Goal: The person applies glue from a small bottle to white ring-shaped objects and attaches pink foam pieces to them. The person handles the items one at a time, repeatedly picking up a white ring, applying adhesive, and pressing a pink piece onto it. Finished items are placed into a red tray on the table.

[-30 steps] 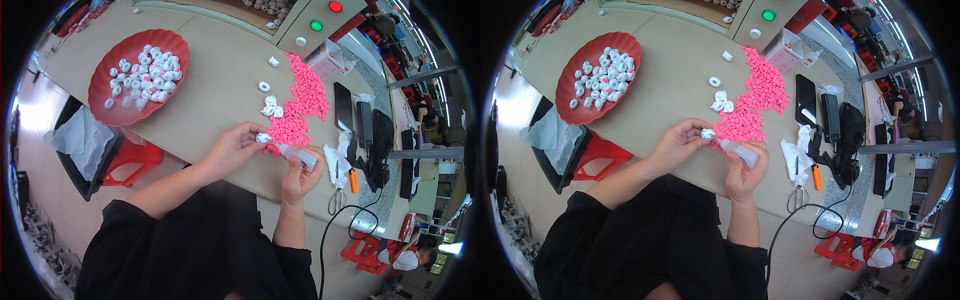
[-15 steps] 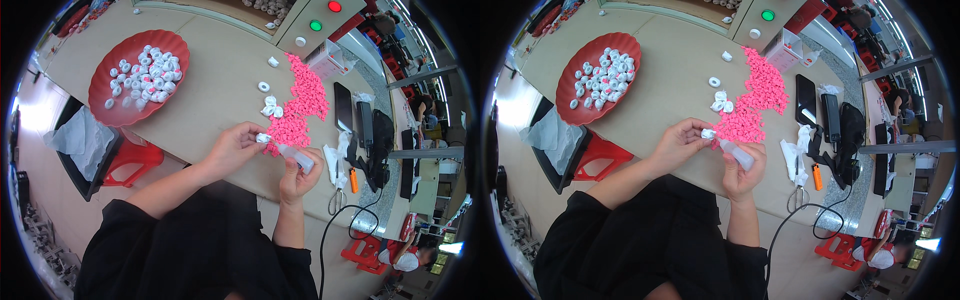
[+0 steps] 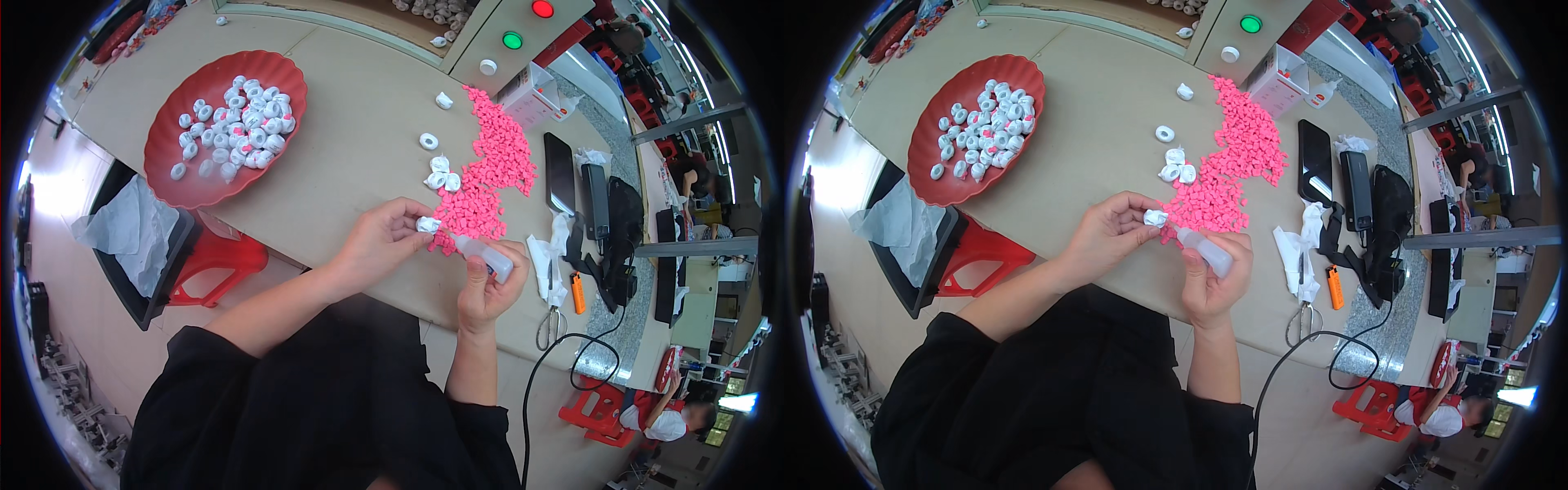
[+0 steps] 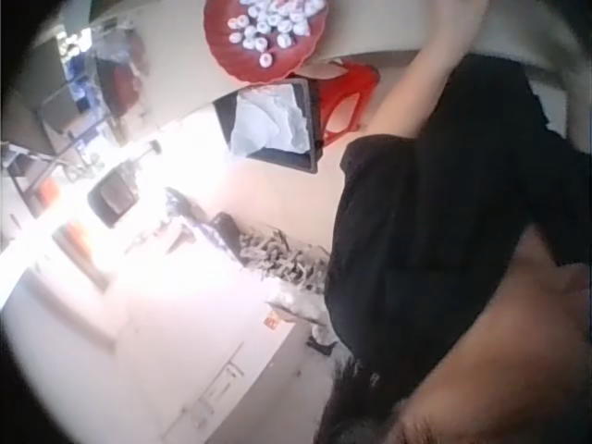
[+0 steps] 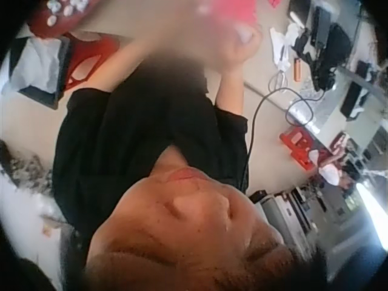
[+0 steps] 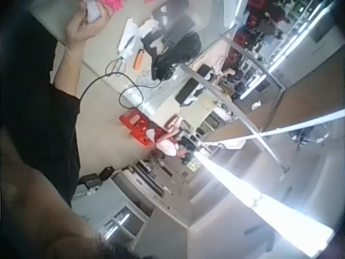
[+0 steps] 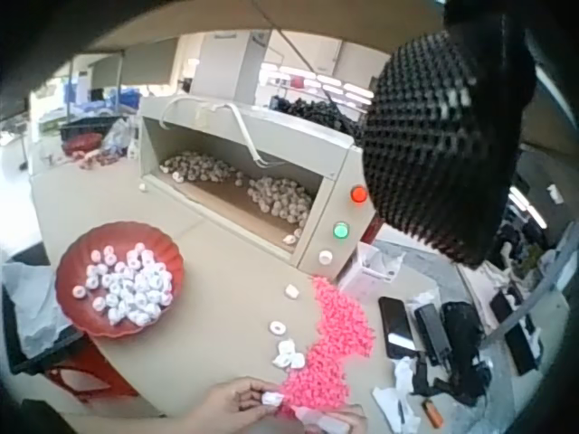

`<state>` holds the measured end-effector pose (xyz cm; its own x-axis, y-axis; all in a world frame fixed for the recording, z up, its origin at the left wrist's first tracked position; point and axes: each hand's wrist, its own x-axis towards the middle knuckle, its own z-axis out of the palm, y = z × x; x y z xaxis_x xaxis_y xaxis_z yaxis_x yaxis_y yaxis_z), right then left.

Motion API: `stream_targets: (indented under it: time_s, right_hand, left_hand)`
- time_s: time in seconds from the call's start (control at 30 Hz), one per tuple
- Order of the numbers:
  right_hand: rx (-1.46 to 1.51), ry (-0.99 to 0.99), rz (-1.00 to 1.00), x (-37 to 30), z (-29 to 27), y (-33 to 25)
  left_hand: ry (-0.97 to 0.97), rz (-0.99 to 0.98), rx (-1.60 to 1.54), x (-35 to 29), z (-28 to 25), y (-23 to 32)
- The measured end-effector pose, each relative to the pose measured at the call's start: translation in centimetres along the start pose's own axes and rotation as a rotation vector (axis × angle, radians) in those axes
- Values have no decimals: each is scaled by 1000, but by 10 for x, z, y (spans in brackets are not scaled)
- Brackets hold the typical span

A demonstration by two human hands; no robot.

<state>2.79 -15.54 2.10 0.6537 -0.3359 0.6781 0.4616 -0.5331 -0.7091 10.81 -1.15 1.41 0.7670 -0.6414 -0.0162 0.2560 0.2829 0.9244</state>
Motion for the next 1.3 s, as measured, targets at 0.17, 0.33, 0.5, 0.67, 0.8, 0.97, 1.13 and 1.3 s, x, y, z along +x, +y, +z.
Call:
stream_targets:
  time_s: [0.17, 0.33, 0.5, 0.67, 0.8, 0.97, 1.13, 1.3]
  right_hand:
    - [15, -4, 28, 0, -1, -1]
    - [4, -13, 23, 1, -2, -2]
    - [32, -13, 55, 1, -2, -3]
    - [77, -1, 86, -1, -2, -2]
    - [45, -9, 77, -1, -1, -2]
    - [83, 2, 98, 0, 2, -4]
    - [90, 2, 122, 1, 1, -5]
    - [146, 81, 137, -1, -1, 0]
  left_hand:
    - [9, -11, -1, 1, 1, 1]
    - [14, -10, -4, 0, 0, 0]
    - [11, 2, -12, 0, 1, 0]
    - [8, 10, -31, 0, 1, 0]
    - [8, 22, -26, 0, 0, -1]
    - [-5, 39, -23, 0, 0, -3]
    - [-9, 32, -26, 0, 0, -3]
    - [0, 38, -25, -1, -1, -3]
